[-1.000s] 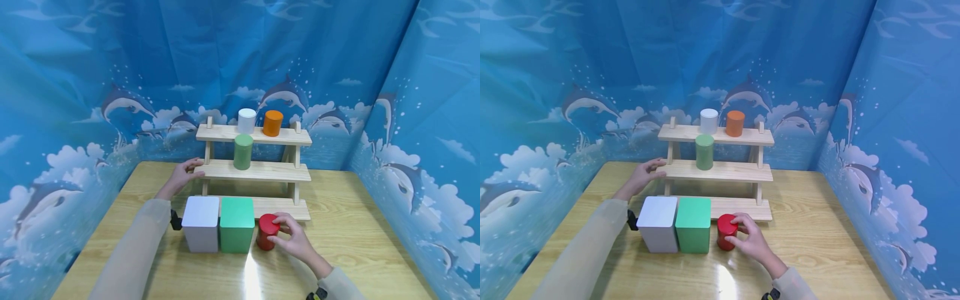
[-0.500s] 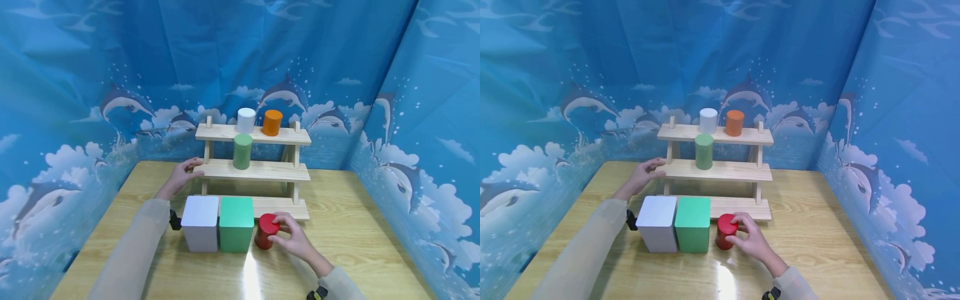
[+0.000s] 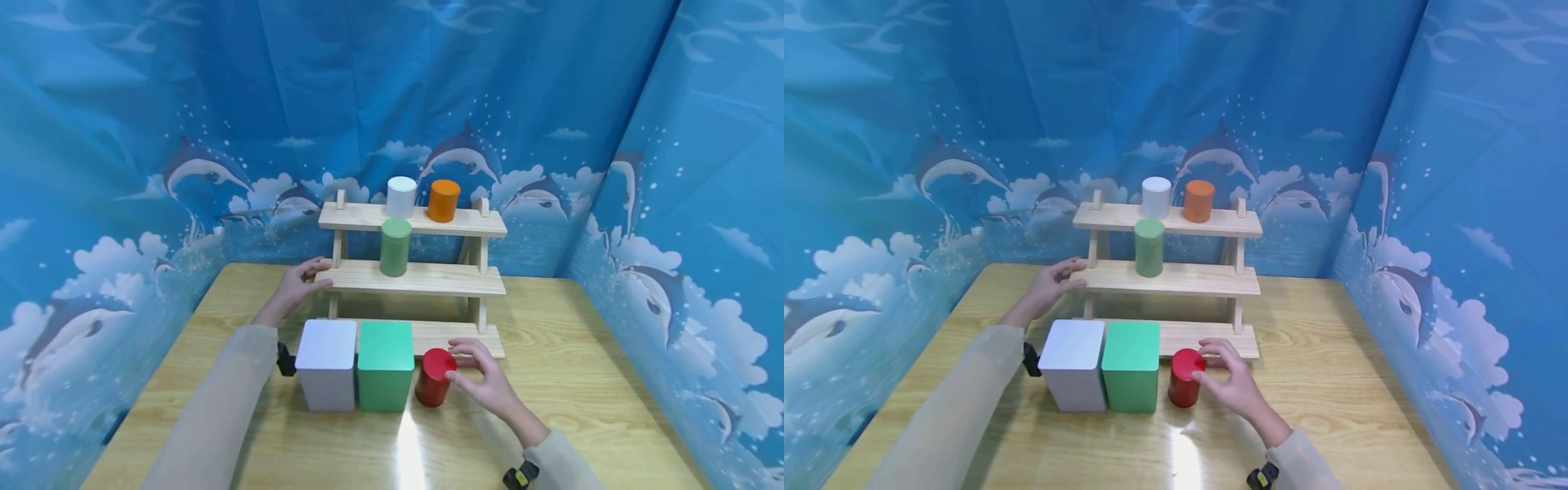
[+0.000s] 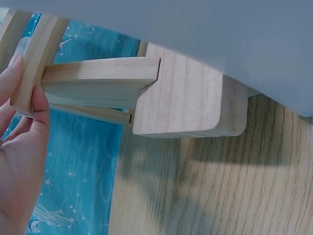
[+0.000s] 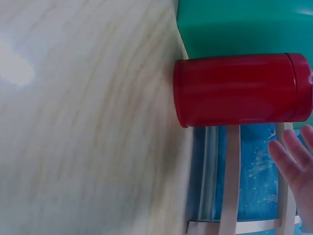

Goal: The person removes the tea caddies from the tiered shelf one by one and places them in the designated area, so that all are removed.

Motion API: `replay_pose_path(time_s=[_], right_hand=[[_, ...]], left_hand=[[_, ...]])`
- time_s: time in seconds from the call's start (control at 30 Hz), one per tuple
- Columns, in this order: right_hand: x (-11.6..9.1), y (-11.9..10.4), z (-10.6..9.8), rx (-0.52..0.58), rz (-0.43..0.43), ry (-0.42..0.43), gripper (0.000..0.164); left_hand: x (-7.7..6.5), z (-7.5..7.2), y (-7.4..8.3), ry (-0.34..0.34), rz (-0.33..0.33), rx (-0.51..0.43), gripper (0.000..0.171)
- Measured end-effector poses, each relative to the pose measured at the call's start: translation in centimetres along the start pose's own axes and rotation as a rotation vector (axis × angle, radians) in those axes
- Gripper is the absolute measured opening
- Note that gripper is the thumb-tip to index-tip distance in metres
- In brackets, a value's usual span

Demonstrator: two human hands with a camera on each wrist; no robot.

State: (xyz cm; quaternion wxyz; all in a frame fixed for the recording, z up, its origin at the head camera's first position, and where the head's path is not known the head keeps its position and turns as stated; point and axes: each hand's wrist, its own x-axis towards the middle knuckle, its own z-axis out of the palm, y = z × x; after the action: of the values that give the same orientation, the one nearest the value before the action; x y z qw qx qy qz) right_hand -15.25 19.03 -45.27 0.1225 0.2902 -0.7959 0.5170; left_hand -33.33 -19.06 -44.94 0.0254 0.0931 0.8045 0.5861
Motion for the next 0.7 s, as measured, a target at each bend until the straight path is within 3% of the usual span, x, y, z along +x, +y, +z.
replay_pose_path(time_s=[0.17, 0.43, 0.7], right_hand=[[0.7, -0.2, -0.2, 0.023, -0.055, 0.032, 0.034], [2.2, -1.0, -0.5, -0.021, 0.0, 0.051, 0.03], [4.1, -1.5, -0.7, -0.038, -0.071, 0.068, 0.03]], left_hand=[[0.0, 0.0, 0.0, -0.006, 0.012, -0.009, 0.056], [-0.1, -0.1, -0.1, -0.014, 0.023, -0.002, 0.056], [-0.2, -0.1, -0.1, -0.012, 0.026, -0.01, 0.055]])
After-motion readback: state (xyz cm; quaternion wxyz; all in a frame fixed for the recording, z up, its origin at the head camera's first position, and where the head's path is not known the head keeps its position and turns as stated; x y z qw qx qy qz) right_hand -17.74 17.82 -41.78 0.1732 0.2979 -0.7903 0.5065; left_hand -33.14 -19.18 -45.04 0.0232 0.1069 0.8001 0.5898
